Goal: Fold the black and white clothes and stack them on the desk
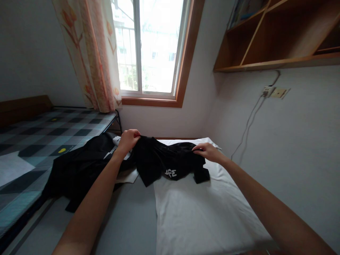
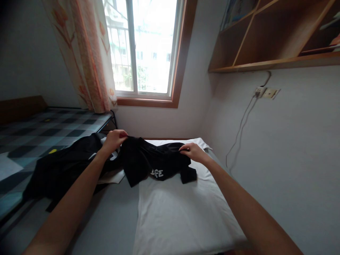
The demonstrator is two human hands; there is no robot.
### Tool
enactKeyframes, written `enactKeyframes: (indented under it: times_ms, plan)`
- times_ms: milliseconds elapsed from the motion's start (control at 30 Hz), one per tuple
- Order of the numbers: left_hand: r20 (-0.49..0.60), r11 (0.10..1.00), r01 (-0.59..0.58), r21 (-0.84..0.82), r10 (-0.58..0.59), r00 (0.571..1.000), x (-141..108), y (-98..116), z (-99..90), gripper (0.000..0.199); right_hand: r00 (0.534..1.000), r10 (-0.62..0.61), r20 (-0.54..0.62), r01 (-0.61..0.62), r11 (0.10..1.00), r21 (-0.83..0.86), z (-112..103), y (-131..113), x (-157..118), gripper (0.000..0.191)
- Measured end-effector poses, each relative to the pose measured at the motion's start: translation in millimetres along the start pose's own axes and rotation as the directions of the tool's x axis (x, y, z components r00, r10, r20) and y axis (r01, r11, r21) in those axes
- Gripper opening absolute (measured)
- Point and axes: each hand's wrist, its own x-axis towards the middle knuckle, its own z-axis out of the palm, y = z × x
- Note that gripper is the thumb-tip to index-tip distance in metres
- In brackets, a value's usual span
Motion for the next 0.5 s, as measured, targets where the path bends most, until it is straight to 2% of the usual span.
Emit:
enactKeyframes:
  times_ms: [67, 167, 200, 267, 400, 500]
  plan:
    - [-0.052, 0.977, 0.086, -0.195, -0.098, 0.994, 4, -7, -7.8, 0.009, 0.982, 0.057, -0.181, -0.025, 0.985, 0.172, -12, 8, -3, 0.029]
    - [-0.045, 0.856, 0.193, -0.479, -0.243, 0.969, 6, -11, -14.2, 0.02, 0.905, 0.237, -0.354, -0.093, 0.921, 0.379, -23, 17, -9, 0.044]
    - [-0.023, 0.814, 0.212, -0.541, -0.267, 0.963, 6, -10, -13.9, 0.023, 0.889, 0.275, -0.366, -0.104, 0.9, 0.424, -24, 19, -10, 0.047]
    - [0.014, 0.763, 0.244, -0.598, -0.294, 0.956, 6, -5, -10.6, 0.027, 0.886, 0.307, -0.348, -0.1, 0.86, 0.501, -22, 21, -11, 0.049]
    - [0.096, 0.742, 0.319, -0.59, -0.327, 0.94, 6, 4, -2.0, 0.028, 0.891, 0.337, -0.305, -0.096, 0.796, 0.598, -13, 17, -8, 0.047]
    - [0.168, 0.731, 0.347, -0.587, -0.309, 0.936, 6, 8, -2.2, 0.029, 0.893, 0.332, -0.305, -0.097, 0.802, 0.59, -10, 11, -6, 0.046]
